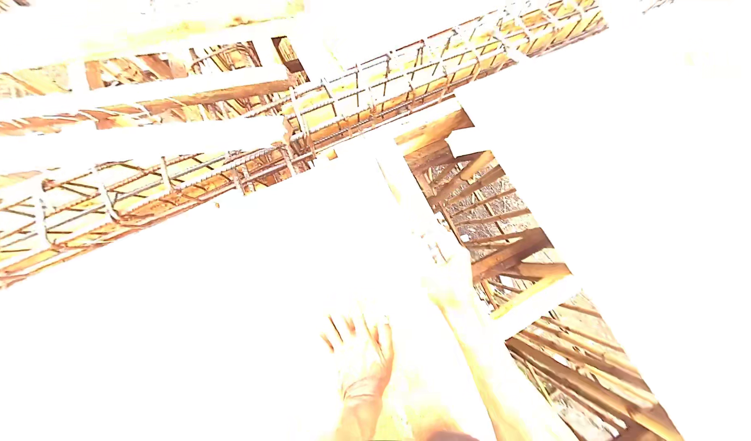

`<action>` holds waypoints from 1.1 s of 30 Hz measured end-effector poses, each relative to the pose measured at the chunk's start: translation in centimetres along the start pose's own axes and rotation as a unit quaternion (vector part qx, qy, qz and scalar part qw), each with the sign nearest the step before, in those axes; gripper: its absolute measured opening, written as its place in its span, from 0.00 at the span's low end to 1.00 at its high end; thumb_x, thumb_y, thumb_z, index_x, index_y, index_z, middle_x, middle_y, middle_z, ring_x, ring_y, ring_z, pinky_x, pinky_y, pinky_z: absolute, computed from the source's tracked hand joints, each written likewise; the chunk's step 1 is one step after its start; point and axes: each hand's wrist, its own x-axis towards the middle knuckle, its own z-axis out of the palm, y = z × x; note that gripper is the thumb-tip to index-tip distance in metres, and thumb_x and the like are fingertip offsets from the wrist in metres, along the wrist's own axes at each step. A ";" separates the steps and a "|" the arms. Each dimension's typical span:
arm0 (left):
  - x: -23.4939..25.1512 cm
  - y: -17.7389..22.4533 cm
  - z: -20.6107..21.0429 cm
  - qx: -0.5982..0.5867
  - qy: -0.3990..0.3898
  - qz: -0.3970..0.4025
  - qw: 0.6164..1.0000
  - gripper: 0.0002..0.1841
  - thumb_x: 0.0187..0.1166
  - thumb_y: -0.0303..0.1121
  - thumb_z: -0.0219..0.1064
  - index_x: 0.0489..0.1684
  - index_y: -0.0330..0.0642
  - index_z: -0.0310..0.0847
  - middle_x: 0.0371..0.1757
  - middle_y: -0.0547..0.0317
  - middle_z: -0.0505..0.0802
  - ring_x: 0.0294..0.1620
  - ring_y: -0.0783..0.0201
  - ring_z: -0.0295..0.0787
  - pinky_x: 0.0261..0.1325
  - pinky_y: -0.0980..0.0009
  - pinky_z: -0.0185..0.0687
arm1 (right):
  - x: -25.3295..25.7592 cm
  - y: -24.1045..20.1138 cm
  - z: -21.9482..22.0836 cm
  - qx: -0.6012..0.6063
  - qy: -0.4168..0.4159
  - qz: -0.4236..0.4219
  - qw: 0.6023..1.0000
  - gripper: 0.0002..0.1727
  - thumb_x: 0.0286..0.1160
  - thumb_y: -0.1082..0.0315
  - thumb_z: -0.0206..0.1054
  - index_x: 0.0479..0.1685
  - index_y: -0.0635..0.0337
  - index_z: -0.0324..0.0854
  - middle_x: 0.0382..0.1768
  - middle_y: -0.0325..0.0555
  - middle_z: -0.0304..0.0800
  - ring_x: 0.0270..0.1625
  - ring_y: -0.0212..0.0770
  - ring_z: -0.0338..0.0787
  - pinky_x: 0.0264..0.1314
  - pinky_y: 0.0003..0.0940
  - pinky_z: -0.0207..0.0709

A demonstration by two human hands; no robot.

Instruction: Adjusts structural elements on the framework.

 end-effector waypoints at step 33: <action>0.5 0.3 -0.1 -0.003 0.022 0.007 1.000 0.43 0.77 0.68 0.40 0.85 0.51 0.73 0.84 0.29 0.73 0.88 0.25 0.58 0.83 0.29 0.53 | 1.4 1.4 0.7 0.015 0.021 -0.043 0.999 0.22 0.82 0.60 0.65 0.74 0.50 0.83 0.56 0.36 0.95 0.53 0.30 0.93 0.55 0.37 0.90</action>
